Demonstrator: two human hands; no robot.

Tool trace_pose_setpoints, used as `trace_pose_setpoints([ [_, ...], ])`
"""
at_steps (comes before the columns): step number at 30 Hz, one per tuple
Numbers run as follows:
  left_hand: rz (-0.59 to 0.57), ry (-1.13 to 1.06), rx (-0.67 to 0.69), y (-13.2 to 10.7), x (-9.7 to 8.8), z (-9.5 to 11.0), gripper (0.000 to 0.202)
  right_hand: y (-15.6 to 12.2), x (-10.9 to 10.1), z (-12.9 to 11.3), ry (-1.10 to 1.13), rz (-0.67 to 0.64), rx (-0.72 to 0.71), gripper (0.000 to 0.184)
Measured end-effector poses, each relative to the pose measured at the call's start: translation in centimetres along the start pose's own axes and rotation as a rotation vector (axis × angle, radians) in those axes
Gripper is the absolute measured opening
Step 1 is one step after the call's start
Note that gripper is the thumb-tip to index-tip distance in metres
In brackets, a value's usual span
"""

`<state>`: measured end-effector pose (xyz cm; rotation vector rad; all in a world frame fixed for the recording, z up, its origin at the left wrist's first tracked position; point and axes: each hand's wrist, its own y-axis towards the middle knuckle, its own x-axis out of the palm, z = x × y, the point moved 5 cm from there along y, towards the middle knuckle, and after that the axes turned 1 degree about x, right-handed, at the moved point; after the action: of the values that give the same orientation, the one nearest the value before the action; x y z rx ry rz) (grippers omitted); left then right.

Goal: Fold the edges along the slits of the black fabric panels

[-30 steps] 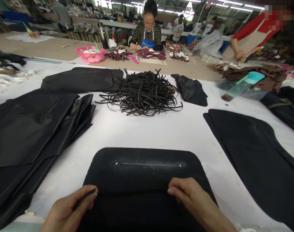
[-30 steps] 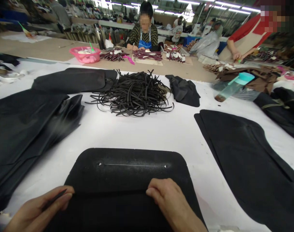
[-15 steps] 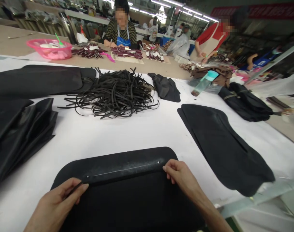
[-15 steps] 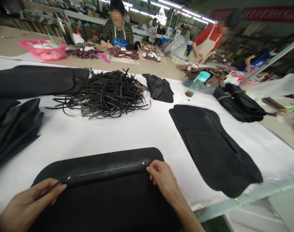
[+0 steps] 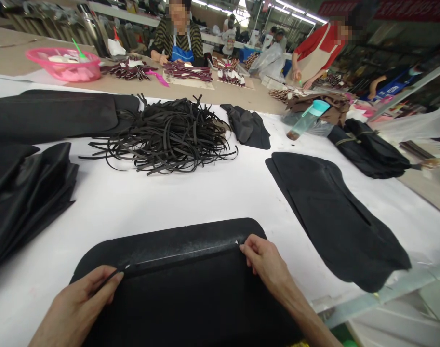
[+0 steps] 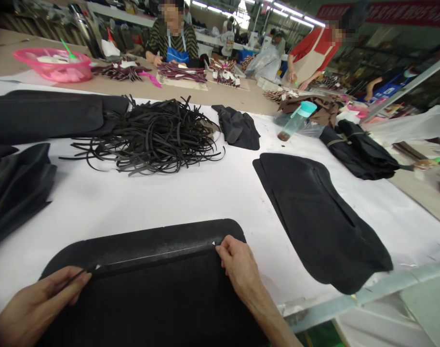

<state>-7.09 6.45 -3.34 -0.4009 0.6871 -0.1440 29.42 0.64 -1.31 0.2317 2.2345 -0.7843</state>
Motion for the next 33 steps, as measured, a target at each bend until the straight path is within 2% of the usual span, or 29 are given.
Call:
trace_pose_setpoints([
  [3, -0.08, 0.011, -0.019, -0.1, 0.2, 0.2, 0.04, 0.3, 0.2, 0.4, -0.01, -0.013, -0.017, 0.024],
  [9, -0.107, 0.004, -0.08, -0.6, 0.3, 1.2, 0.044, 0.6, 0.3, 0.6, -0.05, 0.007, -0.041, 0.028],
  [23, -0.145, -0.059, -0.135, -0.7, 0.6, 0.9, 0.043, 0.5, 0.4, 0.3, -0.001, -0.01, -0.022, 0.031],
  [26, -0.124, -0.045, -0.111, -0.7, 0.6, 1.1, 0.041, 0.5, 0.5, 0.6, -0.015, -0.021, -0.022, 0.031],
  [33, -0.044, -0.034, -0.03, -1.2, 0.2, 3.1, 0.031, 1.4, 1.4, 2.4, -0.091, -0.082, -0.02, 0.033],
])
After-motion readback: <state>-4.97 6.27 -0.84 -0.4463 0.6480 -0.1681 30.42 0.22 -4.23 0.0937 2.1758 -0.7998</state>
